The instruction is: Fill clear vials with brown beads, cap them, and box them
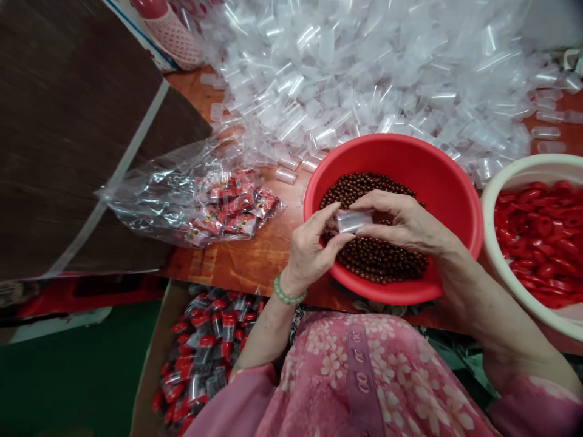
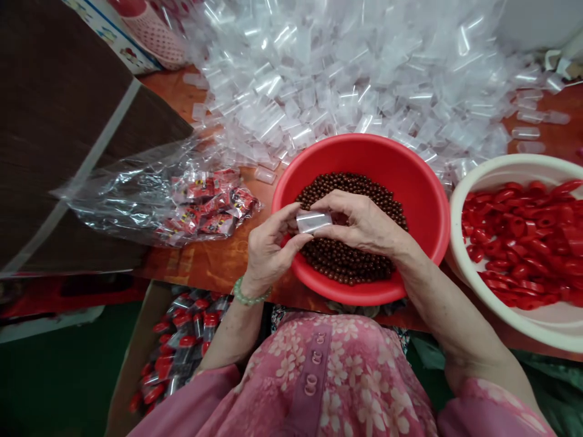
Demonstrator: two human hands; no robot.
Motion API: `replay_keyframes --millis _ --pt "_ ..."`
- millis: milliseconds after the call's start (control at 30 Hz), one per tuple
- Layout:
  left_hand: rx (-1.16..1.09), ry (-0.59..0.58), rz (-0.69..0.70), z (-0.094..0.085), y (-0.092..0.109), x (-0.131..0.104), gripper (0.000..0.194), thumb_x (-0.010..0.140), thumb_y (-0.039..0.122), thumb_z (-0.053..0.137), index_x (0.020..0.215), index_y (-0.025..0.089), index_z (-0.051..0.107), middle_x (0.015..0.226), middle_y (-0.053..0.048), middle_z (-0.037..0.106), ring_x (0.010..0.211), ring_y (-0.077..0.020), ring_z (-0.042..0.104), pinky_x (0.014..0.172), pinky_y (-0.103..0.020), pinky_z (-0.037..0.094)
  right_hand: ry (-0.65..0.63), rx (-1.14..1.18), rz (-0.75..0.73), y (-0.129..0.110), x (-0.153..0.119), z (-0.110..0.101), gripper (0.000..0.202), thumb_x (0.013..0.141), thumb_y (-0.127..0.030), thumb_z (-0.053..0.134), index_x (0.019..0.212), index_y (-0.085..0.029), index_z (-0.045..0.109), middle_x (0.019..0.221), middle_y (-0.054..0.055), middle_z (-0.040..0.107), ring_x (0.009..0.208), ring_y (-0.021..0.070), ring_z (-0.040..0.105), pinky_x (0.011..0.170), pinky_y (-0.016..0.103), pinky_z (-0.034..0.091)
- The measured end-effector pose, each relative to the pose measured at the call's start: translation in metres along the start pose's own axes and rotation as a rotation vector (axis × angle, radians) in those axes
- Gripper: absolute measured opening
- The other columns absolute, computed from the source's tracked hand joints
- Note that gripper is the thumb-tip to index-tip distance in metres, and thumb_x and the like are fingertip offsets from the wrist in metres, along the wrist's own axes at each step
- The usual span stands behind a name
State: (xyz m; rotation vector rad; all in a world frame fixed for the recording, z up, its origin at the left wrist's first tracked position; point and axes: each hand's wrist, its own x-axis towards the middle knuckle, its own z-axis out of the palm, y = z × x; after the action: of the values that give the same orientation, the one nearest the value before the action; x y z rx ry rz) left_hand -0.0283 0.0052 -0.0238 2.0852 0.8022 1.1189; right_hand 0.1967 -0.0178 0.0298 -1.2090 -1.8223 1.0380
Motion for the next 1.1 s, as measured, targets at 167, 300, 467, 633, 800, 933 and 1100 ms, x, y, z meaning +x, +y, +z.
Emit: replay_keyframes --millis 167,300,467,633,800,933,1100 --pt "-0.181 -0.176 -0.039 -0.008 -0.009 0.006 0.069 0.095 0.043 0.071 0.154 0.019 0.044 0.116 -0.011 0.076 0.089 -0.0139 0.077 0.083 -0.025 0.065 -0.192 -0.380 -0.103 -0.002 0.000 -0.004 0.035 0.101 -0.044 0.060 0.118 -0.015 0.070 0.111 0.013 0.072 0.102 0.0239 0.065 0.090 0.036 0.051" --pt "-0.093 -0.171 0.012 -0.003 -0.007 0.011 0.082 0.090 0.049 0.076 0.157 0.017 0.039 0.116 -0.011 0.076 0.086 -0.0133 0.077 0.079 -0.023 0.065 -0.277 -0.657 -0.078 -0.004 0.003 -0.002 0.025 0.099 -0.032 0.060 0.115 -0.015 0.069 0.106 0.012 0.072 0.098 0.0252 0.062 0.091 0.037 0.048" --pt "-0.031 0.112 -0.028 0.009 -0.006 0.007 0.052 0.106 0.040 0.053 0.152 0.019 0.044 0.138 -0.016 0.067 0.122 -0.0196 0.071 0.101 -0.033 0.063 -0.359 -1.052 0.142 0.013 0.017 -0.013 0.018 0.094 -0.013 0.054 0.094 -0.013 0.072 0.096 0.016 0.070 0.090 0.0270 0.062 0.081 0.038 0.047" --pt "0.035 0.201 -0.066 0.016 -0.007 0.004 0.042 0.111 0.029 0.035 0.151 0.020 0.046 0.136 -0.013 0.069 0.122 -0.0167 0.071 0.106 -0.034 0.061 -0.525 -1.181 0.342 0.035 0.028 -0.004 0.032 0.091 0.000 0.043 0.092 -0.008 0.074 0.096 0.020 0.070 0.080 0.0264 0.068 0.064 0.034 0.042" --pt "0.056 0.212 -0.078 0.019 -0.008 0.004 0.044 0.112 0.030 0.031 0.153 0.021 0.043 0.139 -0.013 0.068 0.124 -0.0161 0.070 0.107 -0.033 0.061 -0.621 -1.075 0.233 0.041 0.033 0.018 0.024 0.088 -0.003 0.053 0.101 -0.009 0.072 0.103 0.016 0.070 0.080 0.0198 0.067 0.069 0.029 0.045" --pt "0.022 0.206 -0.105 0.019 -0.007 0.004 0.045 0.112 0.033 0.030 0.153 0.020 0.043 0.142 -0.014 0.066 0.130 -0.0186 0.068 0.112 -0.037 0.058 -0.588 -0.774 0.150 0.047 0.035 0.017 0.013 0.087 -0.018 0.068 0.098 -0.011 0.068 0.101 0.011 0.069 0.088 0.0201 0.063 0.081 0.029 0.048" --pt "-0.048 0.214 -0.157 0.018 -0.005 0.003 0.045 0.112 0.037 0.029 0.152 0.021 0.044 0.141 -0.013 0.067 0.130 -0.0195 0.067 0.113 -0.040 0.057 -0.355 -0.163 0.131 0.043 0.033 0.011 0.029 0.086 -0.041 0.072 0.102 -0.017 0.066 0.093 0.002 0.067 0.087 0.0182 0.060 0.083 0.032 0.050"
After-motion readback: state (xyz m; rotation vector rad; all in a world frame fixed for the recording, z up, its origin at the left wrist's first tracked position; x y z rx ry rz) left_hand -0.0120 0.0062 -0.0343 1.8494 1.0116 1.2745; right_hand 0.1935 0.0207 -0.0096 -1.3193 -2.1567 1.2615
